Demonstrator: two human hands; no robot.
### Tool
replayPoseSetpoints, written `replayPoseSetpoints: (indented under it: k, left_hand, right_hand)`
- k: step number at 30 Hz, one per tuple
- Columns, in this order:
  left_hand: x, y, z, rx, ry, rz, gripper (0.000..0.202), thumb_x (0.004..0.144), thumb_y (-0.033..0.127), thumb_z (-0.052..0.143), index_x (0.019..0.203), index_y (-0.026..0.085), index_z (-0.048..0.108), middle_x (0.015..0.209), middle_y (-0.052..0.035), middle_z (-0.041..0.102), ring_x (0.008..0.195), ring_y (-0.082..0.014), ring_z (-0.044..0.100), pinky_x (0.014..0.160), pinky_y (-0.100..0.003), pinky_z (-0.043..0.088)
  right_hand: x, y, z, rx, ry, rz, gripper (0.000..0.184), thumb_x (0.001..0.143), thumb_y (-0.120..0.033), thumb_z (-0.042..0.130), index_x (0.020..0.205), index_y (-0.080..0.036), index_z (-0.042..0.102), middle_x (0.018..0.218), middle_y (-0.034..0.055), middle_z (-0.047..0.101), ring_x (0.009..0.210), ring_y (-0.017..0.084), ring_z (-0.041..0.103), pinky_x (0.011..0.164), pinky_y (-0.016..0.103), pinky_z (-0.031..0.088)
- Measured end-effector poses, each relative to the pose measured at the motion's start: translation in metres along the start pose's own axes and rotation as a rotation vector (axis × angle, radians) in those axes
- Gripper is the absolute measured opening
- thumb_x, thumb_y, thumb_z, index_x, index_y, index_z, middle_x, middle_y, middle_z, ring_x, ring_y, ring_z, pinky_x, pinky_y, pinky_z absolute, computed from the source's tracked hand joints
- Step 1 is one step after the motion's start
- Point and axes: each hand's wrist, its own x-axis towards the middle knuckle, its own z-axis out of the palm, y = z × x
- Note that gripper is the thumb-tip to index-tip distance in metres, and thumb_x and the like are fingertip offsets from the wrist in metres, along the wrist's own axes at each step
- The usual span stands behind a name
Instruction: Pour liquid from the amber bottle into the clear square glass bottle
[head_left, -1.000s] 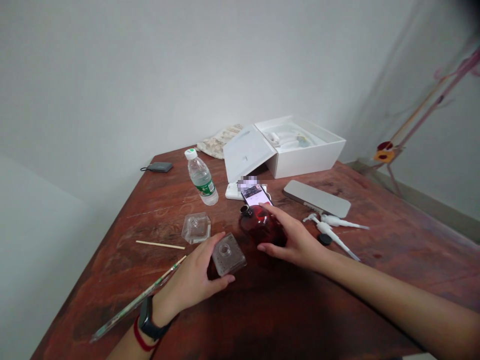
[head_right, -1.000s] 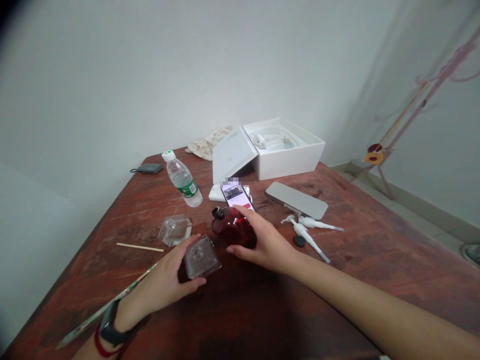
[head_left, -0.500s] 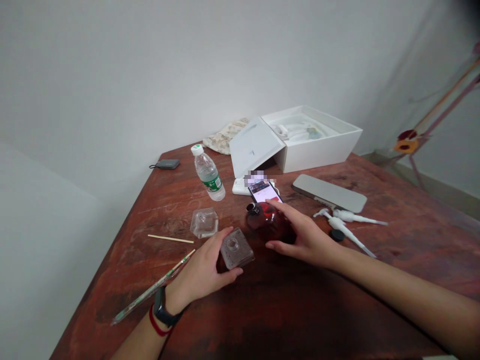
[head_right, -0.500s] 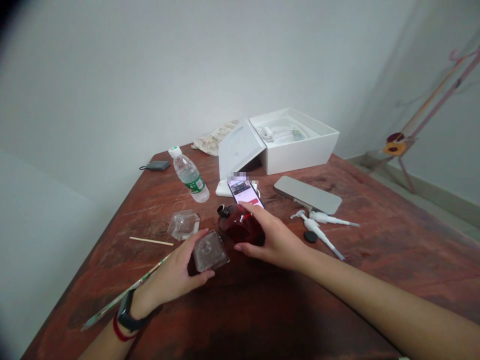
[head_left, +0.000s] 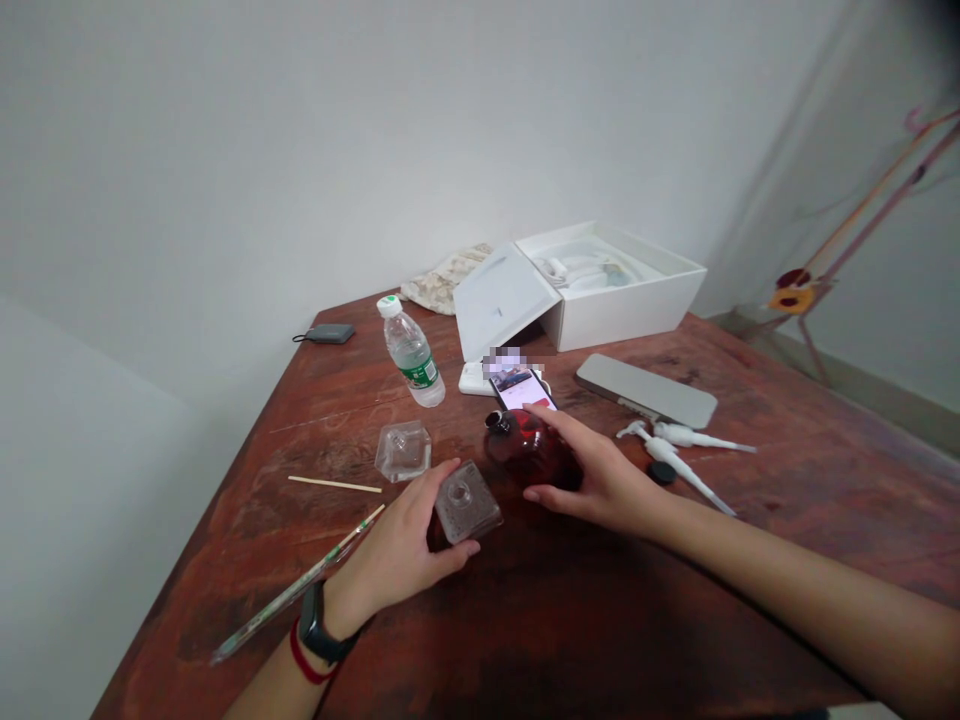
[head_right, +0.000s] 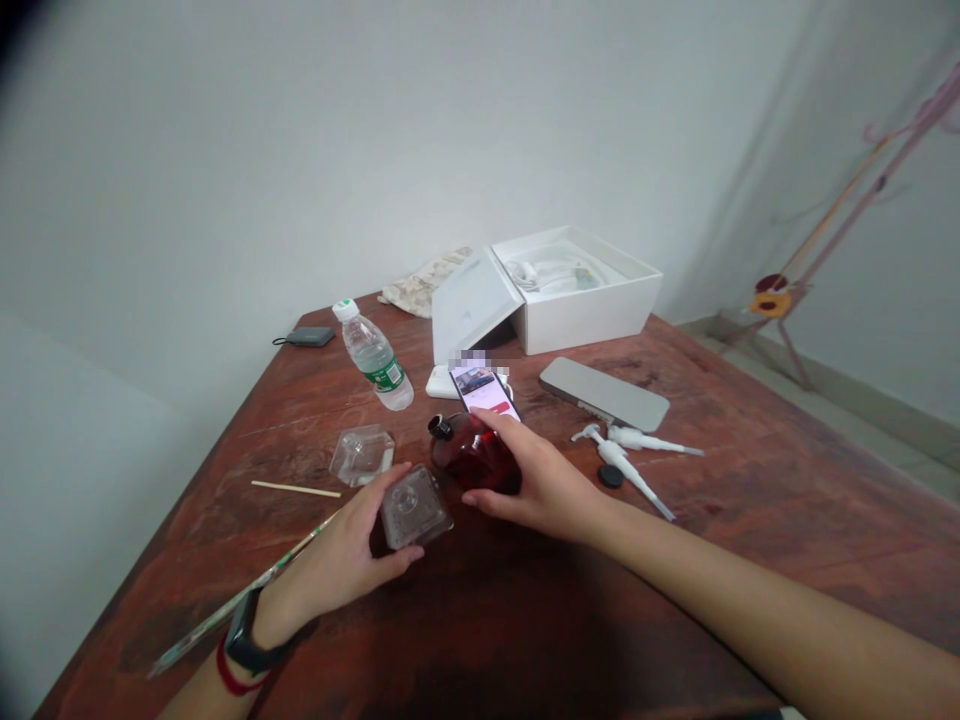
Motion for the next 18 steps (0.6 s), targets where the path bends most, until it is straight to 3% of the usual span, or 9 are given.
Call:
replayPoseSetpoints:
  k: [18]
  left_hand:
    - [-0.0010, -0.0033, 0.0020, 0.005, -0.013, -0.013, 0.088, 0.090, 0.032, 0.080, 0.166, 0.021, 0.036, 0.167, -0.0196, 0.052, 0.152, -0.0378, 0.056, 0.130, -0.058, 0.042]
  right_hand:
    - [-0.0001, -0.0004, 0.0007, 0.008, -0.014, 0.015, 0.091, 0.090, -0.046, 0.087, 0.167, -0.026, 0.042, 0.161, 0.0186, 0.062, 0.147, 0.039, 0.062, 0.122, 0.058, 0.052]
